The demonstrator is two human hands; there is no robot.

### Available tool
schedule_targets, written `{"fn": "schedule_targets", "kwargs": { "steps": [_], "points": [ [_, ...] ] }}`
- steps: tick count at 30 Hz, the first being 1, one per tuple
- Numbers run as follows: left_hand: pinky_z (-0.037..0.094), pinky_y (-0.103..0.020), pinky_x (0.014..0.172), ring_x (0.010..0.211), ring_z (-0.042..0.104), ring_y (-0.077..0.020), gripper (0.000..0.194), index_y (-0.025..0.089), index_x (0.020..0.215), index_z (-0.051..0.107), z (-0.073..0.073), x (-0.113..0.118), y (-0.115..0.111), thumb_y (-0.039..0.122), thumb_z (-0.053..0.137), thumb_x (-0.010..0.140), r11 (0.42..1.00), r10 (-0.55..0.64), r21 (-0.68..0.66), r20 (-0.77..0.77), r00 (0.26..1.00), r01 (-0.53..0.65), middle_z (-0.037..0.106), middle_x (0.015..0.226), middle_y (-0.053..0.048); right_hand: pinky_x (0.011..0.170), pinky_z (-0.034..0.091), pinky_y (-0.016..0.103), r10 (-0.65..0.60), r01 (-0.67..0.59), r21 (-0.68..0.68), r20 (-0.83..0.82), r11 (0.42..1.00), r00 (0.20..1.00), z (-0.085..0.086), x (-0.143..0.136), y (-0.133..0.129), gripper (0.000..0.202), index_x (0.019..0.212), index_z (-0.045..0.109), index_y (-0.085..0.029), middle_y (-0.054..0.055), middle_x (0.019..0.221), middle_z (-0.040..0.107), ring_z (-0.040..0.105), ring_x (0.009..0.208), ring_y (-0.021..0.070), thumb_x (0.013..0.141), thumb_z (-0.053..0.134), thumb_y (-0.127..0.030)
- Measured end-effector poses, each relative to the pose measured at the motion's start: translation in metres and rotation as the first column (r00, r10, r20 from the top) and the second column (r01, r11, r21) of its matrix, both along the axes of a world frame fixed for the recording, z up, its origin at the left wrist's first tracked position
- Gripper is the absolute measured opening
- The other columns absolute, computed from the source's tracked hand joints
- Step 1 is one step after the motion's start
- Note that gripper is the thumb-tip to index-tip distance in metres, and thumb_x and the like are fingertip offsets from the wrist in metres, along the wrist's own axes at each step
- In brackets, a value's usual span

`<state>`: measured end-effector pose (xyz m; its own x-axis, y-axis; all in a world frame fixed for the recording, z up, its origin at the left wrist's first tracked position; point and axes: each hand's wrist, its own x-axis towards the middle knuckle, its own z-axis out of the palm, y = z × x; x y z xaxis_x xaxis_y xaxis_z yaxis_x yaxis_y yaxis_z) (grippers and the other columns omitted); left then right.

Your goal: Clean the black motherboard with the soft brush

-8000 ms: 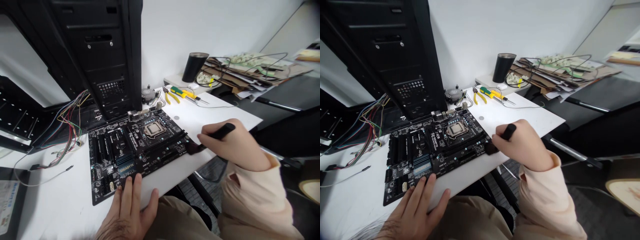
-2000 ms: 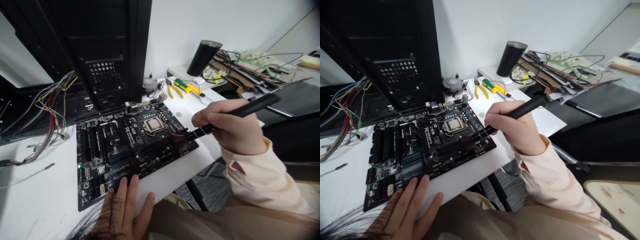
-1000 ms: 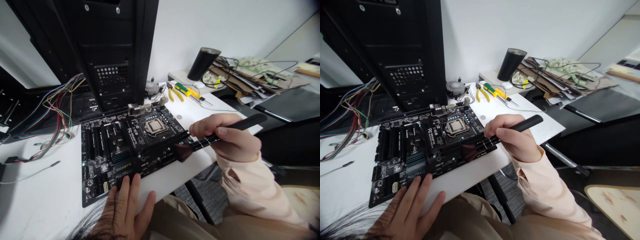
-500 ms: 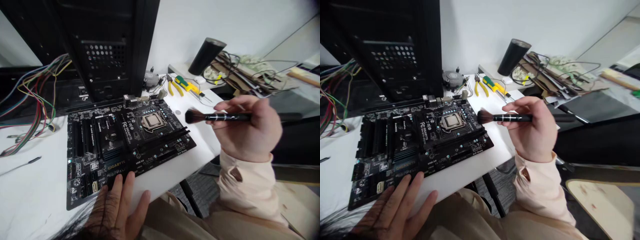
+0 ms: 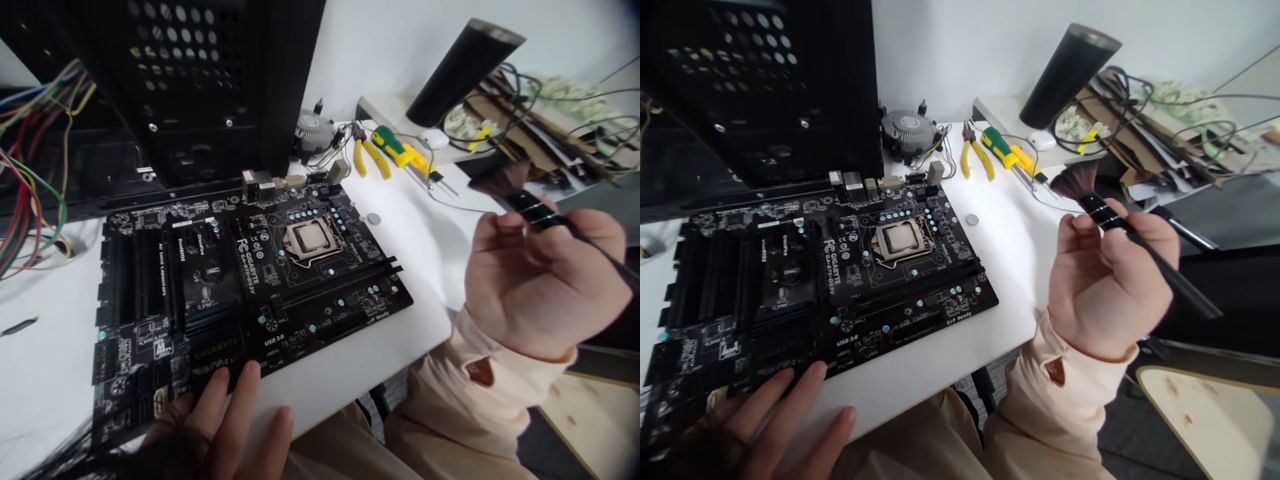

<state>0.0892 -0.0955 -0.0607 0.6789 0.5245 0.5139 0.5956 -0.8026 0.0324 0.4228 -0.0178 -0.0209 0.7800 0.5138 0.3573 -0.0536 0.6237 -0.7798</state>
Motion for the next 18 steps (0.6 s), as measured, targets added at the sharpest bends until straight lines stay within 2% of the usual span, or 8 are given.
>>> {"fn": "schedule_targets", "kwargs": {
  "steps": [6,11,14,18],
  "points": [
    [0.017,-0.046,0.116,0.138,0.031,-0.0225,0.020,0.032,0.114,0.059,0.000,0.001,0.000,0.026,0.051,0.096,1.000,0.013,-0.001,-0.012,1.000,-0.013,0.060,0.118,0.000,0.067,0.055,0.025,-0.013,0.017,-0.035,0.114,0.999,0.993,-0.005,0.002,-0.001,0.032,0.068,0.064,-0.022,-0.007,0.069,0.070,0.062,0.057,0.0080,0.046,0.054,-0.001],
    [0.021,-0.046,0.113,0.125,0.047,-0.0213,0.022,0.032,0.116,0.058,0.005,0.001,-0.004,0.027,0.050,0.096,0.999,0.034,-0.020,-0.063,0.997,-0.035,0.059,0.119,-0.001,0.057,0.052,0.021,-0.103,0.115,-0.066,0.152,0.991,0.983,-0.006,0.000,-0.002,0.035,0.067,0.065,-0.024,-0.007,0.075,0.070,0.059,0.055,0.0067,0.045,0.049,-0.001],
    [0.023,-0.042,0.112,0.113,0.054,-0.0188,0.026,0.033,0.119,0.057,0.010,-0.001,-0.004,0.023,0.046,0.098,0.999,0.037,-0.028,-0.090,0.995,-0.039,0.059,0.119,-0.002,0.053,0.051,0.019,-0.152,0.162,-0.072,0.131,0.984,0.980,-0.006,-0.004,-0.001,0.032,0.063,0.065,-0.024,-0.007,0.073,0.070,0.058,0.052,0.0070,0.043,0.050,-0.003],
    [0.021,-0.038,0.112,0.108,0.055,-0.0184,0.030,0.031,0.120,0.057,0.014,-0.003,-0.001,0.021,0.036,0.100,1.000,-0.004,-0.032,-0.110,0.994,0.000,0.058,0.120,-0.005,0.055,0.052,0.021,-0.192,0.199,-0.035,0.146,0.979,0.970,-0.006,-0.008,0.003,0.029,0.060,0.067,-0.024,-0.008,0.060,0.064,0.058,0.051,0.0086,0.043,0.052,-0.006]
  ]
}}
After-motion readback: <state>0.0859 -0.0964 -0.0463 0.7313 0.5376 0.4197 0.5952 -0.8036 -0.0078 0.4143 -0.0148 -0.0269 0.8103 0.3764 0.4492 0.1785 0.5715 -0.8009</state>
